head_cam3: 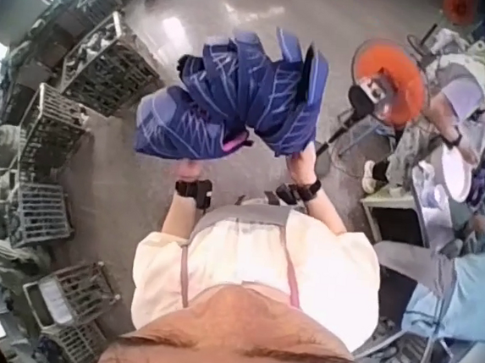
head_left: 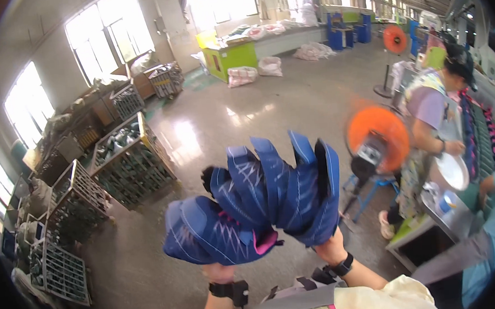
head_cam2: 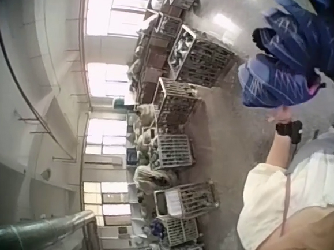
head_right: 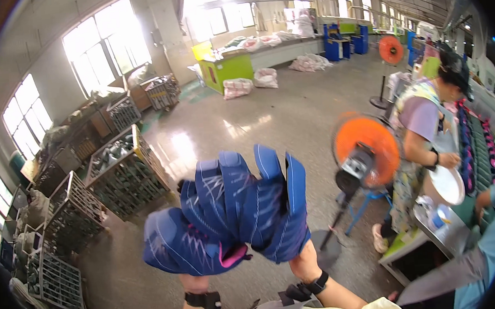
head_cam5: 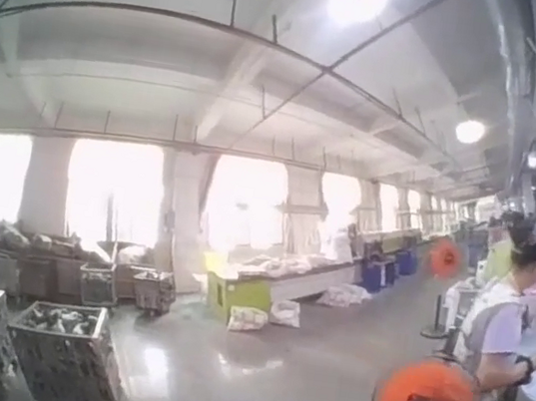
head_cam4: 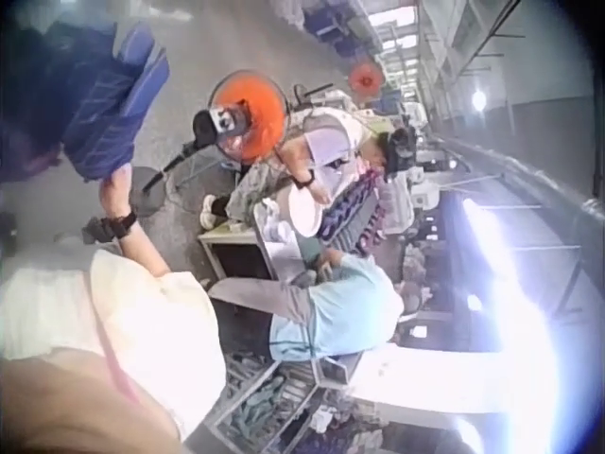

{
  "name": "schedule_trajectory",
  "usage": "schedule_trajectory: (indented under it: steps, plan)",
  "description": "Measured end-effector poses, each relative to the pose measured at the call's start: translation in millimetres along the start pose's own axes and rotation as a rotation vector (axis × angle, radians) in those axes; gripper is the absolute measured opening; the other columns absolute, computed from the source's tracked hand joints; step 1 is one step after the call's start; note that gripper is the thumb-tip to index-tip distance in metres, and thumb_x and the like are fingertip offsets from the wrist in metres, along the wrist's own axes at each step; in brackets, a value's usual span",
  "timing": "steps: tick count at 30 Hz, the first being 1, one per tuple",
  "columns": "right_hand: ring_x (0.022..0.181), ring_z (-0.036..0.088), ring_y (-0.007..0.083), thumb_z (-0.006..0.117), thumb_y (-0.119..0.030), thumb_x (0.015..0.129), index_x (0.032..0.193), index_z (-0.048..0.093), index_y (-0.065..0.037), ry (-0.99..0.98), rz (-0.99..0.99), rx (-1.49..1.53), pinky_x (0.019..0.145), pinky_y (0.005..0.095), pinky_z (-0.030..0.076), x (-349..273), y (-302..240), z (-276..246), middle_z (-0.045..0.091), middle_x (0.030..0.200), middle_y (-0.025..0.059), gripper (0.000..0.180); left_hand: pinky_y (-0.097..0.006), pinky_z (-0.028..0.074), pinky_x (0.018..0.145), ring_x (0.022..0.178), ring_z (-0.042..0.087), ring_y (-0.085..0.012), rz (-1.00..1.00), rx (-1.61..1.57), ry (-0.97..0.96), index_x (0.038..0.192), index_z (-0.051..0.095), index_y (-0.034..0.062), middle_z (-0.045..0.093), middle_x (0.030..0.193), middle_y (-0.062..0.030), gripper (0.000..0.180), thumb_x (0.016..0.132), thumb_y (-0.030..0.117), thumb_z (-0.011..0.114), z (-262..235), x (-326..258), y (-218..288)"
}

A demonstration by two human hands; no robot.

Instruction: The recorder is documenting production numbers on a clipboard and then organizing pairs of blue and pink shoes on a table and into a large bag.

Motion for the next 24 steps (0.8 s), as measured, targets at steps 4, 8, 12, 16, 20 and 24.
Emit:
schedule_trajectory:
  steps: [4,8,12,16,20,24]
  plan:
    - [0.086,0.055,0.0216,0.045,-0.036,0.089,0.109,0.053,-0.008,0.132,0.313,0.233,0.075,0.0330,0.044,93,71,-5,0.058,0.101,0.0052,0.035,-0.038,0.039,0.093,0.113,0.050,-0.0265,-0.252,-0.563,0.130,0.125,0.046,0.0026,0.052,0.124,-0.0112,0.059,0.075,0.023,0.069,40,62,-78]
    - [0.057,0.045,0.0160,0.049,-0.042,0.083,0.086,0.055,-0.010,0.250,0.535,0.235,0.050,0.0273,0.035,205,132,15,0.053,0.070,0.0029,0.034,-0.040,0.036,0.094,0.113,0.048,-0.0289,0.127,0.264,0.160,0.126,0.044,0.0038,0.048,0.126,-0.0131,0.057,0.078,0.028,0.064,76,151,-140]
    - [0.060,0.046,0.0161,0.052,-0.041,0.080,0.088,0.056,-0.008,0.183,0.491,0.282,0.054,0.0260,0.037,297,184,-6,0.054,0.076,0.0030,0.033,-0.042,0.030,0.102,0.122,0.040,-0.0299,0.036,-0.273,0.120,0.130,0.041,0.0064,0.043,0.134,-0.0119,0.054,0.084,0.032,0.055,132,238,-206]
    - [0.062,0.045,0.0161,0.055,-0.038,0.084,0.087,0.054,-0.009,0.125,0.256,0.265,0.058,0.0283,0.038,397,175,-33,0.053,0.077,0.0034,0.029,-0.040,0.031,0.103,0.123,0.040,-0.0277,-0.529,-1.613,0.022,0.127,0.044,0.0068,0.045,0.132,-0.0100,0.044,0.088,0.027,0.048,230,349,-229]
    - [0.066,0.050,0.0118,0.057,-0.028,0.088,0.082,0.055,-0.008,0.307,0.019,-0.034,0.061,0.0277,0.040,476,119,-49,0.051,0.076,-0.0015,0.021,-0.039,0.030,0.097,0.108,0.047,-0.0210,-0.812,-1.931,-0.326,0.103,0.051,0.0107,0.056,0.105,-0.0018,0.023,0.092,0.028,0.042,328,445,-224]
    - [0.065,0.050,0.0080,0.058,-0.018,0.087,0.079,0.054,-0.007,0.428,-0.039,-0.414,0.063,0.0249,0.042,538,89,-128,0.050,0.072,-0.0023,0.014,-0.035,0.035,0.083,0.085,0.048,-0.0155,-1.004,-1.507,-0.587,0.071,0.046,0.0160,0.052,0.078,0.0042,0.031,0.094,0.034,0.039,450,511,-221]
Point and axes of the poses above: each hand's wrist, its own x-axis towards the middle knuckle, its own z-axis out of the palm, y = z × x, the point moved 6 cm from there along x, towards the middle knuckle
